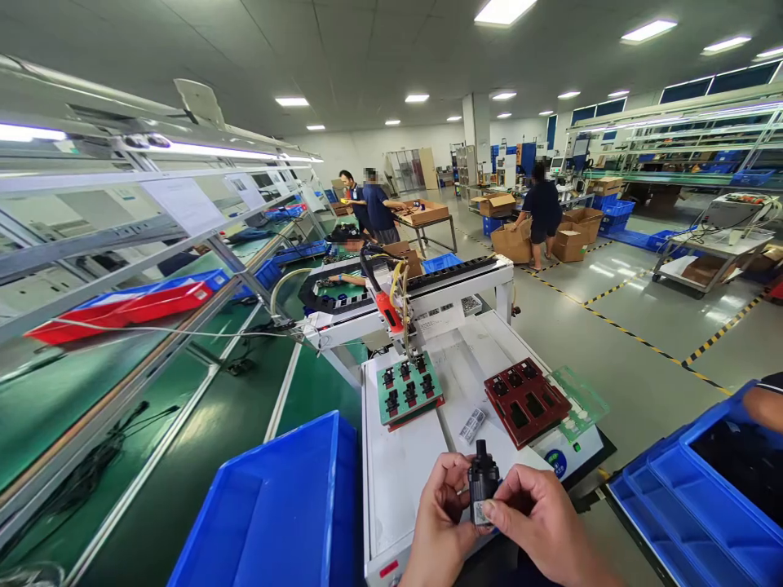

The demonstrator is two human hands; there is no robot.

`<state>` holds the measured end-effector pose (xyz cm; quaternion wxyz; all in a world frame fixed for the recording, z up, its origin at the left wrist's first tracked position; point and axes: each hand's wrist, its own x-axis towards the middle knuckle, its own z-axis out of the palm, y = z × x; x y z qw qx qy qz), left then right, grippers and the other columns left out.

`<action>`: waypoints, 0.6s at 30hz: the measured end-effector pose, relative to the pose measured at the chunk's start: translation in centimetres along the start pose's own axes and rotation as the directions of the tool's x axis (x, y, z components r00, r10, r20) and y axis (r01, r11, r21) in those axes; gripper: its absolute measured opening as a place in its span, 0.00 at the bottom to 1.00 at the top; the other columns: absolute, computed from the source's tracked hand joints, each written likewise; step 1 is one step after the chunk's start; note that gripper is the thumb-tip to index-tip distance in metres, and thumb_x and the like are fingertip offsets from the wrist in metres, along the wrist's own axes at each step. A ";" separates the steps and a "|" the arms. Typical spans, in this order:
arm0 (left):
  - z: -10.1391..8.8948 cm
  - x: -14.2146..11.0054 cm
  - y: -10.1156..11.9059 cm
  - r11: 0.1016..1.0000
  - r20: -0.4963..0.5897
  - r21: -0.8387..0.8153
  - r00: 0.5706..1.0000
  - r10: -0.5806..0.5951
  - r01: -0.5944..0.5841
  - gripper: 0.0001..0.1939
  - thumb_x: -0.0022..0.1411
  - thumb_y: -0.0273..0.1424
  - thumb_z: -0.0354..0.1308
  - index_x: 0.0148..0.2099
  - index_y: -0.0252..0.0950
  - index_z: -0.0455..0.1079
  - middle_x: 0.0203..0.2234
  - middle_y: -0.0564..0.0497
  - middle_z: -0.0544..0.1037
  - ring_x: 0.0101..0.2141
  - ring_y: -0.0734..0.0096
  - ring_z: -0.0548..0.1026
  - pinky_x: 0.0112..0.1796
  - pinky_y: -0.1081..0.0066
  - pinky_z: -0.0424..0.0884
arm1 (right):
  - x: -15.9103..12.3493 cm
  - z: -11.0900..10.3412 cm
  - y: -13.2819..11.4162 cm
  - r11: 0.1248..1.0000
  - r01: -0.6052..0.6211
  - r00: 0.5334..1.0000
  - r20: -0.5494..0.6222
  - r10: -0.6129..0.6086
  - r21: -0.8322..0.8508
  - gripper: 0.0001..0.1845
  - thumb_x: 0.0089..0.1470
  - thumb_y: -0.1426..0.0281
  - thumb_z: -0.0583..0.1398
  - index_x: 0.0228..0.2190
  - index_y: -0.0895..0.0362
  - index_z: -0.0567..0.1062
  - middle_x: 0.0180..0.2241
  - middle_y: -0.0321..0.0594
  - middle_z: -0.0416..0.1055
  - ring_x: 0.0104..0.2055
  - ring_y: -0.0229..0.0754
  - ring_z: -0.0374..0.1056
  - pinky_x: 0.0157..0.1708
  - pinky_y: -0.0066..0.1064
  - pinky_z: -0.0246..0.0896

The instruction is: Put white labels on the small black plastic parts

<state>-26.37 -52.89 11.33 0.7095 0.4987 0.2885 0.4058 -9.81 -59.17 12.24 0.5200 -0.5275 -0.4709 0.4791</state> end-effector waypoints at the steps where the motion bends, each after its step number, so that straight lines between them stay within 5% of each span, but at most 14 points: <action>1: 0.0 0.1 0.0 1.000 0.004 -0.016 1.000 0.014 -0.014 0.32 0.43 0.26 0.81 0.45 0.44 0.66 0.43 0.53 0.81 0.37 0.72 0.75 0.37 0.74 0.70 | -0.1 0.1 0.1 1.000 0.007 1.000 -0.014 -0.007 -0.005 0.23 0.55 0.50 0.70 0.28 0.57 0.76 0.25 0.36 0.72 0.29 0.41 0.64 0.29 0.30 0.56; 10: 0.0 0.4 -0.6 0.992 0.058 -0.125 0.998 0.008 -0.001 0.35 0.44 0.31 0.82 0.48 0.46 0.63 0.43 0.52 0.81 0.32 0.76 0.73 0.32 0.76 0.67 | -0.1 -0.2 3.2 0.997 -0.030 1.000 -0.005 0.031 0.073 0.25 0.60 0.47 0.65 0.37 0.59 0.81 0.29 0.39 0.73 0.28 0.40 0.60 0.29 0.32 0.55; 14: 0.3 -0.1 -1.9 0.995 -0.051 0.084 0.997 0.053 -0.049 0.25 0.49 0.26 0.77 0.44 0.43 0.67 0.48 0.49 0.81 0.38 0.70 0.78 0.39 0.72 0.73 | -0.2 0.2 2.9 0.978 -0.006 0.999 -0.046 -0.004 -0.209 0.22 0.57 0.53 0.65 0.22 0.57 0.76 0.21 0.35 0.66 0.26 0.39 0.59 0.27 0.32 0.49; 18: -0.5 -0.4 -3.6 0.912 -0.143 0.386 0.968 0.207 -0.138 0.18 0.50 0.23 0.71 0.43 0.41 0.72 0.49 0.47 0.82 0.44 0.63 0.81 0.47 0.67 0.75 | 0.0 1.4 2.3 0.866 -0.041 0.984 -0.169 -0.051 -0.498 0.14 0.52 0.59 0.64 0.24 0.57 0.78 0.23 0.41 0.75 0.26 0.44 0.67 0.29 0.34 0.54</action>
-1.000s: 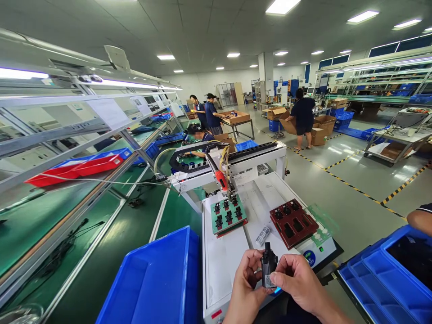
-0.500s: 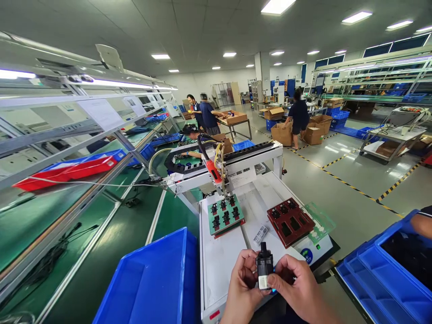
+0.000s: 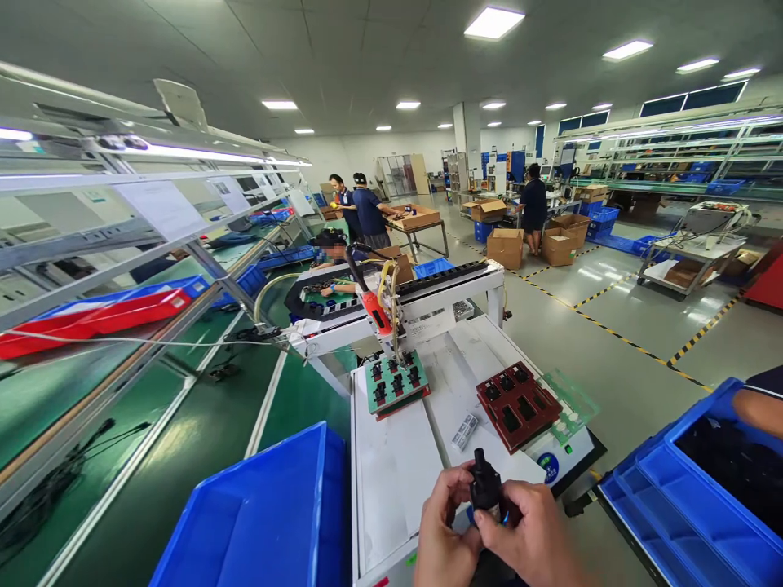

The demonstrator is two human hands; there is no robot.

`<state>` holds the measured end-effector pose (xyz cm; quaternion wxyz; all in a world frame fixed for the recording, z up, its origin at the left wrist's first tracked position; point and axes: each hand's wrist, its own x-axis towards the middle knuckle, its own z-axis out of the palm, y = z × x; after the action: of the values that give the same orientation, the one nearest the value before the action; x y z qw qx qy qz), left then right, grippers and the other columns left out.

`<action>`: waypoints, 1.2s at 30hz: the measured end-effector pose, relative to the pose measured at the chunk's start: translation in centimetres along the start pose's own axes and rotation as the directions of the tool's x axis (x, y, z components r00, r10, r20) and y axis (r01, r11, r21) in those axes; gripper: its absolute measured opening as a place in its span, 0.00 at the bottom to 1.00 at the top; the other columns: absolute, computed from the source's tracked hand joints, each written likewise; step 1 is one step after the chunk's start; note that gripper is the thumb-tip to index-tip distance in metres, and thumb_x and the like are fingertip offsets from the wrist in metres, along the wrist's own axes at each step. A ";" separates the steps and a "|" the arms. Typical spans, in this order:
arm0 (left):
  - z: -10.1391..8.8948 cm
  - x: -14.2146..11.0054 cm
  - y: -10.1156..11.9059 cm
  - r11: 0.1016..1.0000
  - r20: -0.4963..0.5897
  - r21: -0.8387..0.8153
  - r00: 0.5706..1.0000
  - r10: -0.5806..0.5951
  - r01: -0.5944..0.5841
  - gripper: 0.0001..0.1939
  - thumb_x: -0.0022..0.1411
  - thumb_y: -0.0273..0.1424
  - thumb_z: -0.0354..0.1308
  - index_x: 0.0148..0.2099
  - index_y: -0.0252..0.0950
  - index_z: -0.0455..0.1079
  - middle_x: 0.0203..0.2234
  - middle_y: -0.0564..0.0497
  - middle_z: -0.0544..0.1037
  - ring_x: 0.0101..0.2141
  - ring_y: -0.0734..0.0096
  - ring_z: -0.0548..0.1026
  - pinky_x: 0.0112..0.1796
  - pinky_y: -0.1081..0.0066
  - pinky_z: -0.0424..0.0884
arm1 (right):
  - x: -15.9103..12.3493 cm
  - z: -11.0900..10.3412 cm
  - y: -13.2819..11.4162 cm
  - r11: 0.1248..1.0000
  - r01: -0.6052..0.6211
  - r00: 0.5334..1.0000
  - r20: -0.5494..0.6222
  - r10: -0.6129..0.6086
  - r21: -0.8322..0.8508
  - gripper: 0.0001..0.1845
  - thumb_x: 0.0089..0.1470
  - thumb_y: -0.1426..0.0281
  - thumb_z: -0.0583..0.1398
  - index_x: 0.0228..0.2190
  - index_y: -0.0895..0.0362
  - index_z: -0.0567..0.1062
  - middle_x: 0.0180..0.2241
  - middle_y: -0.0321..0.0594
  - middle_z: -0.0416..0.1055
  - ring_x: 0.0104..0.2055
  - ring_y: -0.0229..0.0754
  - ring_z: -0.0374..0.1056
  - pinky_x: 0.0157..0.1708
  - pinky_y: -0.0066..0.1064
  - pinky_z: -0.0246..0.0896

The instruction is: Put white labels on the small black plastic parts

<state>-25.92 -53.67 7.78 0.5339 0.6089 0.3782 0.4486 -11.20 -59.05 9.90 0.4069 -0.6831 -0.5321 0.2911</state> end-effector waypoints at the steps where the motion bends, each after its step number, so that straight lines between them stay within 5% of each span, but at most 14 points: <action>1: -0.1 0.0 -0.3 0.998 0.011 0.056 1.000 0.025 -0.025 0.18 0.49 0.22 0.69 0.42 0.40 0.73 0.49 0.47 0.83 0.44 0.62 0.81 0.47 0.67 0.75 | 0.0 0.2 -0.1 1.000 -0.006 1.000 -0.029 0.006 -0.028 0.13 0.52 0.60 0.64 0.27 0.58 0.80 0.26 0.44 0.78 0.28 0.47 0.70 0.31 0.35 0.57; 5: -0.3 0.4 -0.2 1.000 0.067 -0.003 0.998 -0.019 0.019 0.21 0.48 0.18 0.69 0.42 0.41 0.71 0.47 0.49 0.83 0.42 0.65 0.80 0.44 0.70 0.75 | -0.2 -0.1 0.8 0.981 -0.046 0.998 0.057 0.036 0.189 0.22 0.56 0.51 0.66 0.29 0.58 0.82 0.26 0.44 0.79 0.28 0.46 0.73 0.29 0.32 0.59; 8: 0.1 1.0 0.7 0.948 0.239 -0.256 0.963 -0.126 0.188 0.31 0.44 0.21 0.78 0.45 0.44 0.67 0.40 0.53 0.80 0.35 0.70 0.76 0.35 0.72 0.75 | -0.3 -0.8 2.3 0.871 -0.197 0.968 0.228 0.101 0.451 0.33 0.54 0.39 0.66 0.22 0.58 0.76 0.19 0.39 0.73 0.18 0.38 0.64 0.19 0.28 0.50; 11: 0.4 1.4 1.4 0.912 0.318 -0.329 0.938 -0.138 0.245 0.34 0.42 0.25 0.82 0.46 0.44 0.65 0.39 0.55 0.79 0.33 0.73 0.74 0.32 0.75 0.73 | -0.3 -0.7 3.2 0.780 -0.278 0.948 0.290 0.130 0.560 0.35 0.54 0.37 0.67 0.22 0.59 0.76 0.19 0.40 0.75 0.16 0.36 0.65 0.17 0.26 0.49; 17: 0.2 1.9 1.4 0.865 0.278 -0.441 0.953 -0.122 0.239 0.34 0.48 0.31 0.81 0.48 0.48 0.62 0.42 0.55 0.79 0.25 0.76 0.75 0.29 0.72 0.74 | -0.8 1.4 2.5 0.588 -0.223 0.975 0.193 0.114 0.778 0.33 0.58 0.40 0.66 0.27 0.60 0.81 0.23 0.40 0.76 0.21 0.35 0.66 0.22 0.26 0.59; 21: 0.1 2.0 1.4 0.914 0.178 -0.379 0.980 -0.083 0.146 0.33 0.46 0.29 0.81 0.47 0.46 0.64 0.45 0.51 0.81 0.32 0.73 0.77 0.32 0.74 0.73 | -1.4 2.4 2.3 0.405 -0.256 0.966 0.224 0.126 0.878 0.30 0.53 0.42 0.70 0.32 0.59 0.80 0.21 0.34 0.71 0.19 0.34 0.60 0.18 0.24 0.56; 27: -0.3 1.2 0.2 0.980 0.069 -0.197 0.997 -0.029 0.043 0.25 0.49 0.26 0.77 0.45 0.43 0.69 0.50 0.45 0.83 0.46 0.60 0.82 0.41 0.71 0.76 | -1.4 3.1 2.7 0.348 -0.297 0.953 0.251 0.173 0.889 0.26 0.49 0.48 0.74 0.33 0.57 0.78 0.19 0.29 0.67 0.19 0.32 0.58 0.18 0.22 0.58; 32: -0.8 0.5 -0.8 0.994 0.022 -0.109 1.000 -0.018 0.020 0.21 0.52 0.29 0.76 0.44 0.42 0.69 0.53 0.41 0.82 0.48 0.56 0.84 0.45 0.67 0.79 | -1.3 3.6 1.6 0.246 -0.319 0.934 0.260 0.246 0.915 0.28 0.42 0.47 0.77 0.27 0.57 0.76 0.22 0.28 0.65 0.21 0.32 0.58 0.18 0.22 0.63; 36: -0.9 0.5 -0.2 0.995 -0.021 -0.104 1.000 -0.010 0.008 0.24 0.50 0.30 0.78 0.44 0.42 0.68 0.52 0.42 0.83 0.44 0.57 0.85 0.42 0.65 0.81 | -1.6 3.9 0.7 0.170 -0.345 0.926 0.305 0.221 0.923 0.31 0.42 0.46 0.77 0.35 0.58 0.80 0.23 0.29 0.65 0.23 0.32 0.59 0.19 0.23 0.68</action>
<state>-26.60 -52.88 7.66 0.5629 0.5736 0.3629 0.4717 -14.54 -59.66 7.33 0.6513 -0.3545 -0.1201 0.6601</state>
